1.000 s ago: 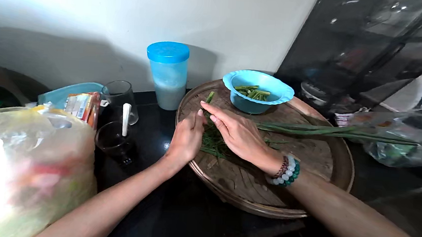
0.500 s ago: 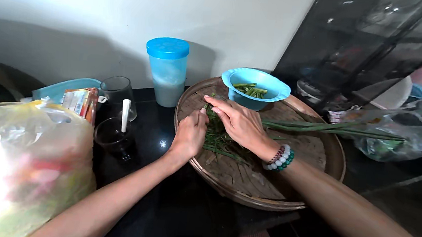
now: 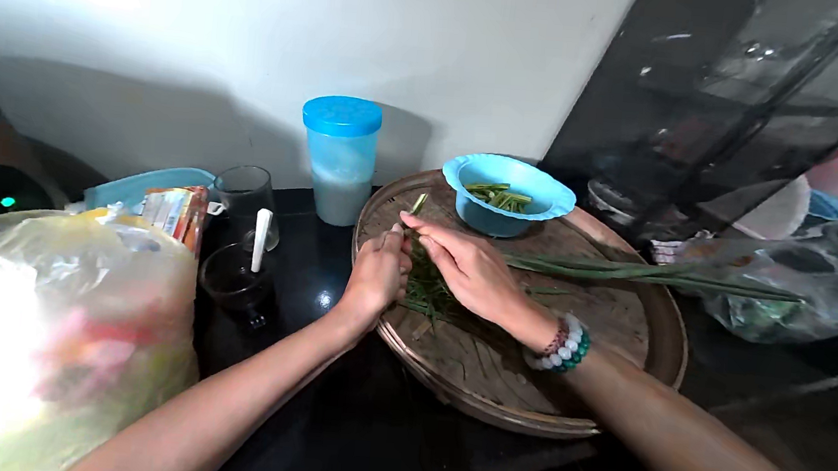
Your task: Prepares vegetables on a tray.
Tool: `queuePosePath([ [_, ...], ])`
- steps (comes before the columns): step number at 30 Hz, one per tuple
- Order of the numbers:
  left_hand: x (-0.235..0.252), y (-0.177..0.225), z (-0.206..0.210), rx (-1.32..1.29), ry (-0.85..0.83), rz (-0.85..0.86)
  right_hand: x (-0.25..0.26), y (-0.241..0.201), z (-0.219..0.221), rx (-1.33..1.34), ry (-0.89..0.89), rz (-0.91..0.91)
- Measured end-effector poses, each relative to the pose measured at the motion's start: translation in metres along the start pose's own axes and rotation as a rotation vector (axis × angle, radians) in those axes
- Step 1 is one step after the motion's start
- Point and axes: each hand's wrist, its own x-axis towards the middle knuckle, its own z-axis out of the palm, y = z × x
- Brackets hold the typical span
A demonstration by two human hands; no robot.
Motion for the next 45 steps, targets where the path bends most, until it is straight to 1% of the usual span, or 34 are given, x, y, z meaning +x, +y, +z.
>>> queuePosePath([
  [2,0.000,-0.003,-0.001,-0.025,0.005,0.014,0.000,-0.003,0.006,-0.010,-0.019,0.002],
  [6,0.001,-0.003,-0.001,-0.011,-0.008,0.000,0.006,0.005,0.008,-0.152,0.049,0.015],
  [9,-0.003,-0.004,0.003,-0.055,-0.052,-0.026,0.007,0.022,-0.005,-0.180,0.051,0.119],
  [12,-0.006,-0.002,0.003,-0.157,-0.071,-0.056,0.003,0.035,-0.023,-0.154,0.111,0.193],
  [14,-0.003,0.000,0.000,-0.255,-0.063,-0.083,0.005,0.031,-0.026,-0.132,0.135,0.162],
  [16,0.001,0.000,-0.003,-0.318,-0.074,-0.101,0.004,0.020,-0.019,-0.098,0.089,0.109],
  [19,0.001,0.001,-0.005,-0.344,-0.099,-0.105,-0.003,0.005,-0.001,-0.048,0.009,0.011],
  [22,0.000,0.000,-0.006,-0.328,-0.143,-0.103,-0.002,0.003,0.009,-0.072,0.033,-0.009],
  [25,-0.004,0.000,-0.003,-0.317,-0.189,-0.137,0.005,0.016,-0.002,-0.095,0.022,0.119],
  [27,-0.006,0.001,0.000,-0.361,-0.203,-0.182,0.002,0.030,-0.014,-0.059,0.037,0.233],
  [29,-0.004,0.001,-0.001,-0.437,-0.193,-0.212,0.000,0.036,-0.024,-0.010,0.053,0.298],
  [31,0.000,0.000,-0.005,-0.514,-0.192,-0.218,0.000,0.032,-0.022,0.025,0.088,0.240],
  [35,0.006,-0.003,-0.011,-0.614,-0.240,-0.199,0.000,0.005,-0.004,0.046,0.017,0.036],
  [38,0.006,-0.003,-0.010,-0.606,-0.241,-0.177,-0.003,0.002,0.009,-0.012,-0.031,0.004],
  [41,0.004,-0.004,-0.008,-0.577,-0.269,-0.176,-0.001,0.009,0.007,-0.079,0.004,0.062],
  [43,0.002,-0.003,-0.006,-0.567,-0.284,-0.201,0.002,0.019,0.000,-0.067,-0.002,0.153],
  [45,0.000,-0.003,-0.004,-0.546,-0.260,-0.210,-0.001,0.029,-0.011,-0.029,0.012,0.231],
])
